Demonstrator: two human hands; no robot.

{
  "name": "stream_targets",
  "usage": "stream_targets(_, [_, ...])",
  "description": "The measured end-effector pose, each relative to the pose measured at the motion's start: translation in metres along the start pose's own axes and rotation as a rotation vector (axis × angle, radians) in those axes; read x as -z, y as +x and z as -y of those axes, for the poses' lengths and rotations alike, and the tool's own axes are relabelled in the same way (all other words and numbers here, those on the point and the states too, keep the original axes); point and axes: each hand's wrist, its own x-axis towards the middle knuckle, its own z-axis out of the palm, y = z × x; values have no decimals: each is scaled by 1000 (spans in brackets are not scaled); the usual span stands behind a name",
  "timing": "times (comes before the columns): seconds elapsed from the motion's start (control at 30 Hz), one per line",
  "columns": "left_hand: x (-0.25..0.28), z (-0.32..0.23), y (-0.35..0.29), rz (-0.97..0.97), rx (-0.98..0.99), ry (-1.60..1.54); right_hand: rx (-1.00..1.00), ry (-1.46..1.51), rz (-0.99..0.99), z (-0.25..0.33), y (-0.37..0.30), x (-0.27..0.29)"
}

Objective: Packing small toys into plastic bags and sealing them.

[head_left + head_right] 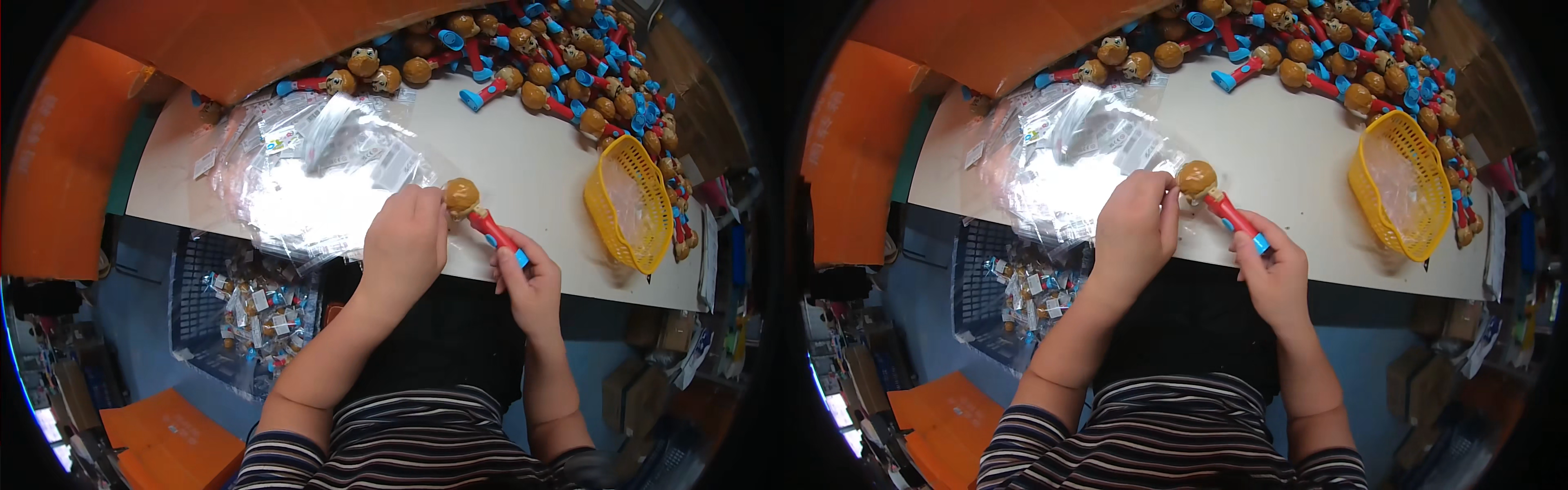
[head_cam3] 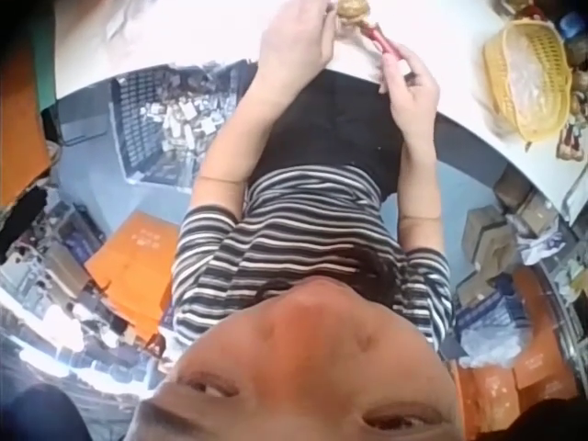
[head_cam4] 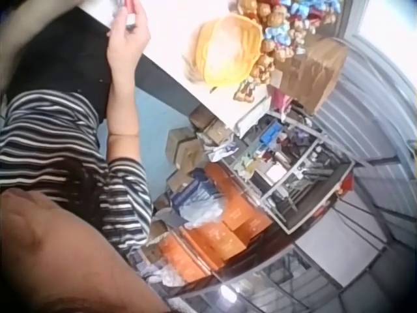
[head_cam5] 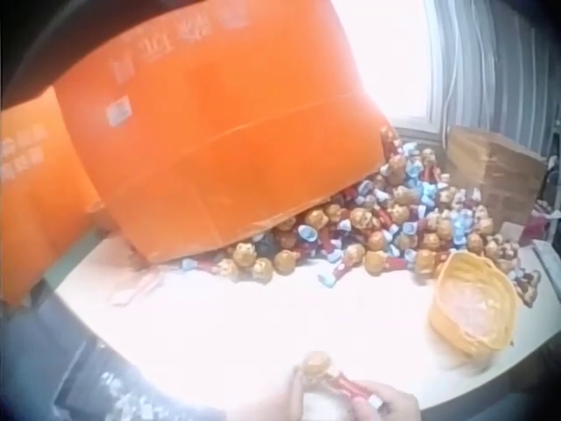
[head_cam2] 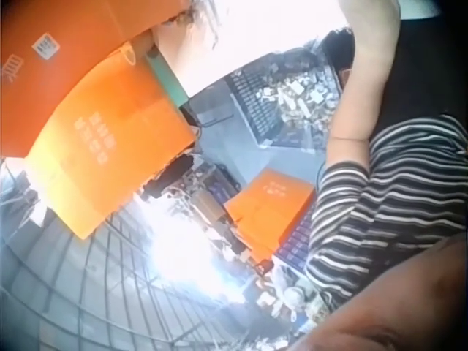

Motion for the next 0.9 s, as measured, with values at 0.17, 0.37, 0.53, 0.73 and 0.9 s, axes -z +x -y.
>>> stream_targets(0.17, [2,-3,6,32,-113,-35,274,-355,105,-13,-10,-4])
stream_targets(0.37, [-4,-7,4,85,-254,-129,-14,136,-89,-17,-4,-9])
stream_targets(0.53, [-3,-20,-5,182,-207,-155,259,-110,10,-19,-10,-21])
stream_targets(0.73, [4,-17,-14,118,-78,-96,182,-73,180,-3,-8,4])
stream_targets(0.9, [6,-21,-17,115,-112,-114,643,-569,80,-16,4,12])
